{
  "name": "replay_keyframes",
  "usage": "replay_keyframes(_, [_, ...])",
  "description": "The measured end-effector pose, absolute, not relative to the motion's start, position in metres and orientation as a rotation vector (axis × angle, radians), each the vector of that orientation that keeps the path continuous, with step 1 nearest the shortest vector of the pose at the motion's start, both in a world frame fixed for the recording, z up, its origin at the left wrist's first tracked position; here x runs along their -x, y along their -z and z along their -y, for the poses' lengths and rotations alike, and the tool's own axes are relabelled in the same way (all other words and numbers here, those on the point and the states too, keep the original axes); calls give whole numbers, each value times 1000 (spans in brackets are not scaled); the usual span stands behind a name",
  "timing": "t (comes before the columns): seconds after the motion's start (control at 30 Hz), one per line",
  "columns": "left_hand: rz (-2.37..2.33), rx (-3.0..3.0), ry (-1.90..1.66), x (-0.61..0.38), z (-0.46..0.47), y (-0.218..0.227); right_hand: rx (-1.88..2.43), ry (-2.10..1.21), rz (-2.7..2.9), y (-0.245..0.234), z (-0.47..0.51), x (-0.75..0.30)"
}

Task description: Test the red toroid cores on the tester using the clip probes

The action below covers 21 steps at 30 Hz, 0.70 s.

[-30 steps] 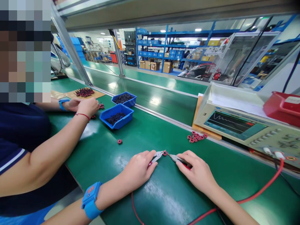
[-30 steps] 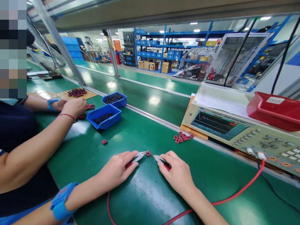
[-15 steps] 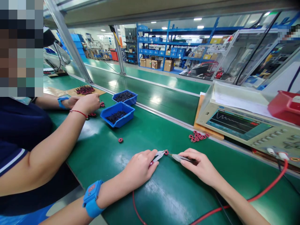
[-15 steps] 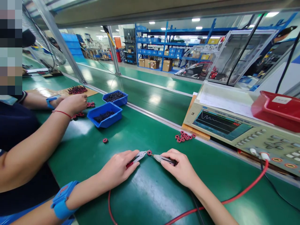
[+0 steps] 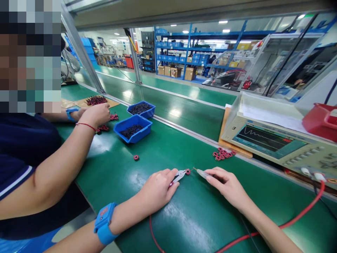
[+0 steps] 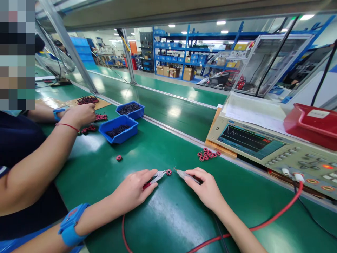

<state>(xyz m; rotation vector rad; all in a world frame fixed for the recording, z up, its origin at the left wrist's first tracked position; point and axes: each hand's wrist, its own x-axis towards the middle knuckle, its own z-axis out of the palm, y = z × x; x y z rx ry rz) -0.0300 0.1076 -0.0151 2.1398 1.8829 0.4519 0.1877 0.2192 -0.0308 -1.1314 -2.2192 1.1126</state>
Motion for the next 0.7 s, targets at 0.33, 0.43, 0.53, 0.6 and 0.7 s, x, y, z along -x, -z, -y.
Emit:
replay_keyframes(0.33, [-1893, -2150, -435, 31, -108, 15, 1251, -1173, 2148, 33, -222, -186])
replay_keyframes(0.43, [-1893, -2153, -442, 31, -108, 16, 1239, -1180, 2158, 34, -223, -187])
replay_keyframes(0.53, [-1893, -2160, -452, 31, -107, 17, 1219, -1188, 2155, 34, -223, -187])
replay_keyframes(0.6, [-1895, -2161, -451, 31, -107, 17, 1208, -1198, 2142, 34, -222, -188])
replay_keyframes(0.7, [-1887, -2143, -449, 31, -107, 16, 1178, -1232, 2144, 32, -220, -188])
